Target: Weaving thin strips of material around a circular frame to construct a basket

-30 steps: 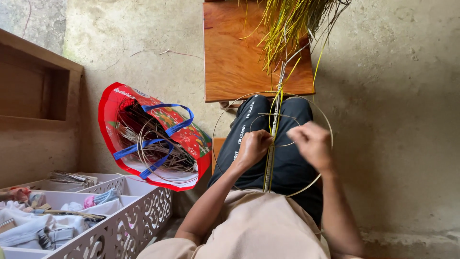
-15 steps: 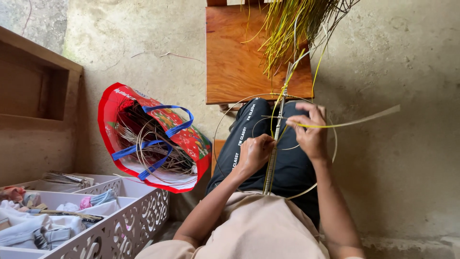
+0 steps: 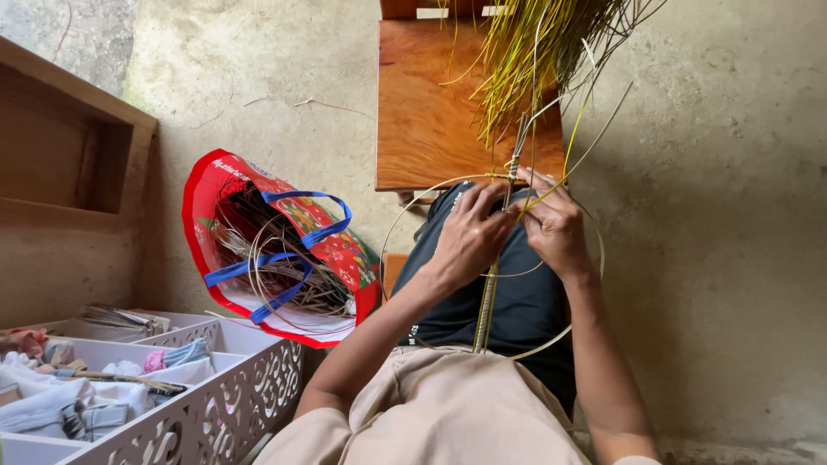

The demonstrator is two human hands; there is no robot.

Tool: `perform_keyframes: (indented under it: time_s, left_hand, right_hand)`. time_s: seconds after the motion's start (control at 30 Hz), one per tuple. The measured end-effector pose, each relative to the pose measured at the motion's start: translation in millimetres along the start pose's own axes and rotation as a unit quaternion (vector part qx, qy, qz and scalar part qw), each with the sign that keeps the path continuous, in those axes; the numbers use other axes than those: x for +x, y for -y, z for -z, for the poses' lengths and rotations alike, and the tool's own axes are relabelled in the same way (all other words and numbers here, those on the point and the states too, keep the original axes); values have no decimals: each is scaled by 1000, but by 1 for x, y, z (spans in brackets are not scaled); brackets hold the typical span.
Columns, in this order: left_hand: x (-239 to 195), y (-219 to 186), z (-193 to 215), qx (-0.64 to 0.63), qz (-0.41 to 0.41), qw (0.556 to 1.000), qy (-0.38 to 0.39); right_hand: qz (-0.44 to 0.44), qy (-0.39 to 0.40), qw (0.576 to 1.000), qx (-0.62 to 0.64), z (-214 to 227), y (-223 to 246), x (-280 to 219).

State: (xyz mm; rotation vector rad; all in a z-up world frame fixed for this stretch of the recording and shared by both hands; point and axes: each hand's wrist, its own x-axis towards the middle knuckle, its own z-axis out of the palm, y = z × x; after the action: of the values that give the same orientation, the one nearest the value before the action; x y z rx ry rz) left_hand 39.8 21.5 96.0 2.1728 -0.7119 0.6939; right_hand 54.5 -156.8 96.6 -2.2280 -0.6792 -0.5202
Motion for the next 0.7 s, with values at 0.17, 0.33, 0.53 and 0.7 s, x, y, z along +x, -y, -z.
perform_keyframes:
  time_s: [0.17, 0.33, 0.53, 0.7]
  left_hand:
    - [7, 15, -5, -55, -21, 998, 25]
    - [14, 36, -13, -51, -16, 997, 64]
    - [20, 41, -12, -90, -29, 992, 86]
    - [14, 44, -12, -131, -29, 987, 89]
  right_hand:
    - [-3, 0, 1000, -2, 12, 0, -2]
    - [-17, 5, 999, 27, 20, 3, -2]
    - [-23, -5, 1000, 20, 19, 2, -4]
    - [-13, -2, 1000, 15, 18, 10, 1]
